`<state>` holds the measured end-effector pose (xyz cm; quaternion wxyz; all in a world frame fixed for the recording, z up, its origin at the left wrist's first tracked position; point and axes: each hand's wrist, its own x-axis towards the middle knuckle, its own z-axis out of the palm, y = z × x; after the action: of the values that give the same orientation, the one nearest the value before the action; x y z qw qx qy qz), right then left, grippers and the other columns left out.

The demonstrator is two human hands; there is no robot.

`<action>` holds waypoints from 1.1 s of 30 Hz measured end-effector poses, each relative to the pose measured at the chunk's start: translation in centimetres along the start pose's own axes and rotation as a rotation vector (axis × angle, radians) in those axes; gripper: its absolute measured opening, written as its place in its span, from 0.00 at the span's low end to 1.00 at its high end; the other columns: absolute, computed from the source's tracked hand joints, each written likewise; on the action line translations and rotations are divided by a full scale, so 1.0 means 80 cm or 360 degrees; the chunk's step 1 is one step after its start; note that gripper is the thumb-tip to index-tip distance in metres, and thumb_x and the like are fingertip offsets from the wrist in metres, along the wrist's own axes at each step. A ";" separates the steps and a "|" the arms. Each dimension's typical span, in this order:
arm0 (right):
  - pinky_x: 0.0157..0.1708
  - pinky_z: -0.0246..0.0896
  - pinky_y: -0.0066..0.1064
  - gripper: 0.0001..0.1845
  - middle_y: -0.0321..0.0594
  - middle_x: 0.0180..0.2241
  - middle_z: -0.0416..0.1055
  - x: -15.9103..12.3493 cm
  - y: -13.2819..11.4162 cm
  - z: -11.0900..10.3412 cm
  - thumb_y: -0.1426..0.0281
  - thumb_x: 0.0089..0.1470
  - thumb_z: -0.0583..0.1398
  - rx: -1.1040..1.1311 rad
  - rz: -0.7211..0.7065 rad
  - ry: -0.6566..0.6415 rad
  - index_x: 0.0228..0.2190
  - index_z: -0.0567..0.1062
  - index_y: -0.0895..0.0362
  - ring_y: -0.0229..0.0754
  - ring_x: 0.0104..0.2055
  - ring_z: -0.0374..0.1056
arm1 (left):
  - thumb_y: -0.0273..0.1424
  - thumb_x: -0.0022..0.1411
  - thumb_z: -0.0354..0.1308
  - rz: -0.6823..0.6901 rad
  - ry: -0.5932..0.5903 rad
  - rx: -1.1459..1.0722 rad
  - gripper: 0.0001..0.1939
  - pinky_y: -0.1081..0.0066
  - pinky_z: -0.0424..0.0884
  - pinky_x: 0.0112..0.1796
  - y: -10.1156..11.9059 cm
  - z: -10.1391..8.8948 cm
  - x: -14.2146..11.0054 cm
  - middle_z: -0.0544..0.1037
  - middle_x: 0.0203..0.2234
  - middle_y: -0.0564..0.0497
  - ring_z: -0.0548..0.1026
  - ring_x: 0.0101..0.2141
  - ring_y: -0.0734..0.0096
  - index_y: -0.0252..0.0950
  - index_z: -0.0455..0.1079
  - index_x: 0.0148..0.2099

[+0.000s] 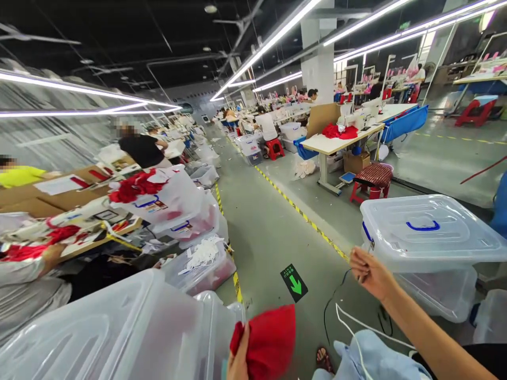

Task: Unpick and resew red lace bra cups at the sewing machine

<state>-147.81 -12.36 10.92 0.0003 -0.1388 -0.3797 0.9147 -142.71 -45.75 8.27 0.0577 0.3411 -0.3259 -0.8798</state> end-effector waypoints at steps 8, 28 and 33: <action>0.14 0.36 0.25 0.24 0.27 0.19 0.47 0.074 -0.090 -0.085 0.58 0.35 0.70 -0.0158 -0.0456 0.0838 0.20 0.61 0.52 0.31 0.19 0.38 | 0.26 0.68 0.53 -0.0029 0.0101 0.0286 0.08 0.72 0.78 0.30 0.032 0.183 0.144 0.81 0.28 0.58 0.79 0.26 0.74 0.42 0.73 0.40; 0.17 0.34 0.31 0.30 0.30 0.17 0.57 0.519 -0.112 0.022 0.42 0.30 0.72 -0.0912 0.0649 -0.0541 0.24 0.73 0.52 0.32 0.18 0.45 | 0.28 0.49 0.73 -0.0409 -0.0068 0.0611 0.14 0.72 0.76 0.37 -0.162 0.571 0.338 0.83 0.33 0.53 0.81 0.34 0.68 0.39 0.76 0.39; 0.17 0.31 0.30 0.30 0.28 0.18 0.57 0.623 -0.181 -0.010 0.42 0.35 0.70 -0.0962 0.0569 -0.0418 0.27 0.72 0.53 0.30 0.18 0.43 | 0.37 0.39 0.78 -0.0376 -0.0525 0.0902 0.21 0.76 0.73 0.33 -0.193 0.659 0.438 0.80 0.28 0.53 0.77 0.31 0.71 0.35 0.76 0.34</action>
<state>-197.03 3.78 7.81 -0.2492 -0.0783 -0.5991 0.7569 -201.08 -16.86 8.34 -0.1949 0.2321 -0.5204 -0.7983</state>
